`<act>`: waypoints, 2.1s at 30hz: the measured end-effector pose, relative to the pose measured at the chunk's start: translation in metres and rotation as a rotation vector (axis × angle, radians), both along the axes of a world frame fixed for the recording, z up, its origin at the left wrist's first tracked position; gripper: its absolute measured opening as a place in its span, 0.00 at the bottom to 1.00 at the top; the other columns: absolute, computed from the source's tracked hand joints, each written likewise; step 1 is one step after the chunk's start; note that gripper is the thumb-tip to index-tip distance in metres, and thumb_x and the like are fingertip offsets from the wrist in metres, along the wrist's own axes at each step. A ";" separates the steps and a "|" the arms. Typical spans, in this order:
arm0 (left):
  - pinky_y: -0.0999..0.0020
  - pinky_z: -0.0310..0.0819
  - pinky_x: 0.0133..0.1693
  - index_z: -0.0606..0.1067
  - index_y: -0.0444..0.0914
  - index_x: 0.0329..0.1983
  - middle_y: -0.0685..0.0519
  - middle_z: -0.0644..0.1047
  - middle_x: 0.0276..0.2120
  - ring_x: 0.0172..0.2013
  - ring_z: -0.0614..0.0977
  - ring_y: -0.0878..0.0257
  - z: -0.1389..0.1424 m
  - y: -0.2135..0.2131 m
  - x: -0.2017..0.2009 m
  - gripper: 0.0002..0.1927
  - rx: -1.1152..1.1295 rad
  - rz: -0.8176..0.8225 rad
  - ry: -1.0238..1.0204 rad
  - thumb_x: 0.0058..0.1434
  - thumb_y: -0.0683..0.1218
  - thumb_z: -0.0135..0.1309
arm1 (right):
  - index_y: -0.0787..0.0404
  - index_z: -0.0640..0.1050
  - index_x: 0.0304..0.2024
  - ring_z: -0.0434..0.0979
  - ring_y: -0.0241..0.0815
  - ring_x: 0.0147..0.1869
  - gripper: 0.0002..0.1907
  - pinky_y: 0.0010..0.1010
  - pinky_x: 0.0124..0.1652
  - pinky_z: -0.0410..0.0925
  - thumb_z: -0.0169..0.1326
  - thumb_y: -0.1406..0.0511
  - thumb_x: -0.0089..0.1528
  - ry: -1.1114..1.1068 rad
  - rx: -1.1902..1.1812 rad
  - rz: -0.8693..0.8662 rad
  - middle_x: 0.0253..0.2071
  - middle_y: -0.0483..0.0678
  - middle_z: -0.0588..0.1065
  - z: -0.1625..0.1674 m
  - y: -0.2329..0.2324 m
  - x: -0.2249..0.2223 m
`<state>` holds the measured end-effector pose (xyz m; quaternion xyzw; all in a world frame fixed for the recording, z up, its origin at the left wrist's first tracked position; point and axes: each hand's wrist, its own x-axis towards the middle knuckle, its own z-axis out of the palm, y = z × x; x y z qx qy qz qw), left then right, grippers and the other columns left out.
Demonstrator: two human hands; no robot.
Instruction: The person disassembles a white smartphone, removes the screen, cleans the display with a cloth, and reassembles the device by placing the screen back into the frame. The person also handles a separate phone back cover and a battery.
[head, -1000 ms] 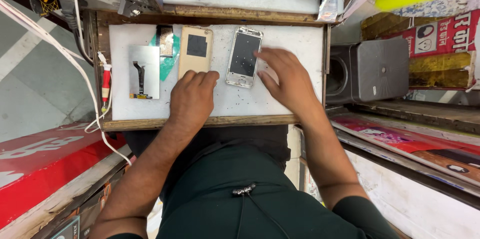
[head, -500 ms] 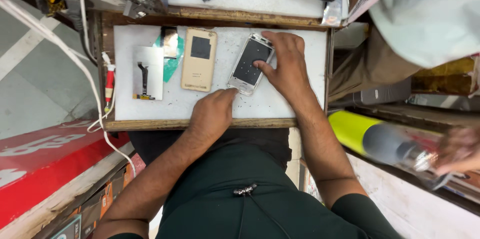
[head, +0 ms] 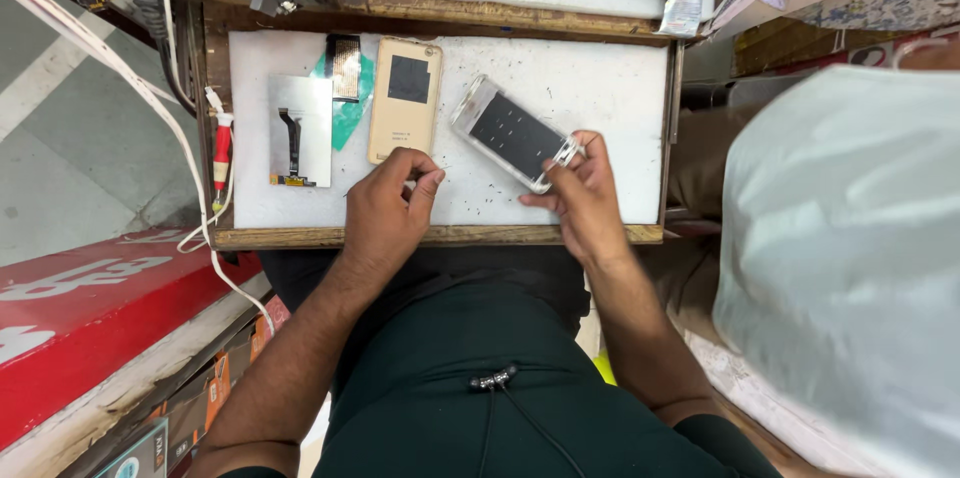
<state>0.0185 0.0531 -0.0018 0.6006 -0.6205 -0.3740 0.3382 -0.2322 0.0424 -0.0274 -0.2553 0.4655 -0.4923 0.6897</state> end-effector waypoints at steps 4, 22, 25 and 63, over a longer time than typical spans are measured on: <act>0.70 0.82 0.37 0.71 0.33 0.41 0.48 0.84 0.38 0.37 0.87 0.63 -0.008 -0.004 0.004 0.07 -0.043 0.002 0.166 0.66 0.40 0.58 | 0.58 0.54 0.67 0.80 0.40 0.46 0.28 0.36 0.41 0.82 0.46 0.76 0.67 0.052 0.058 0.041 0.45 0.52 0.75 0.000 0.018 0.016; 0.61 0.78 0.38 0.80 0.36 0.38 0.49 0.80 0.36 0.34 0.83 0.54 -0.013 -0.052 -0.022 0.03 -0.063 -0.105 -0.132 0.64 0.41 0.60 | 0.68 0.62 0.73 0.79 0.34 0.48 0.27 0.29 0.45 0.79 0.47 0.73 0.70 0.143 0.031 0.174 0.50 0.51 0.78 0.002 0.021 0.013; 0.58 0.78 0.38 0.80 0.37 0.38 0.48 0.79 0.36 0.35 0.82 0.50 -0.013 -0.059 -0.024 0.02 -0.106 -0.127 -0.245 0.63 0.41 0.60 | 0.68 0.63 0.72 0.80 0.32 0.47 0.28 0.27 0.44 0.79 0.47 0.73 0.69 0.179 0.028 0.173 0.50 0.50 0.79 0.004 0.019 0.015; 0.75 0.75 0.33 0.79 0.35 0.43 0.49 0.73 0.58 0.34 0.79 0.70 -0.004 -0.096 -0.020 0.02 -0.271 0.133 0.184 0.71 0.40 0.59 | 0.58 0.52 0.77 0.78 0.36 0.60 0.41 0.28 0.58 0.72 0.49 0.82 0.65 0.255 -0.301 0.430 0.55 0.54 0.78 0.001 -0.051 0.026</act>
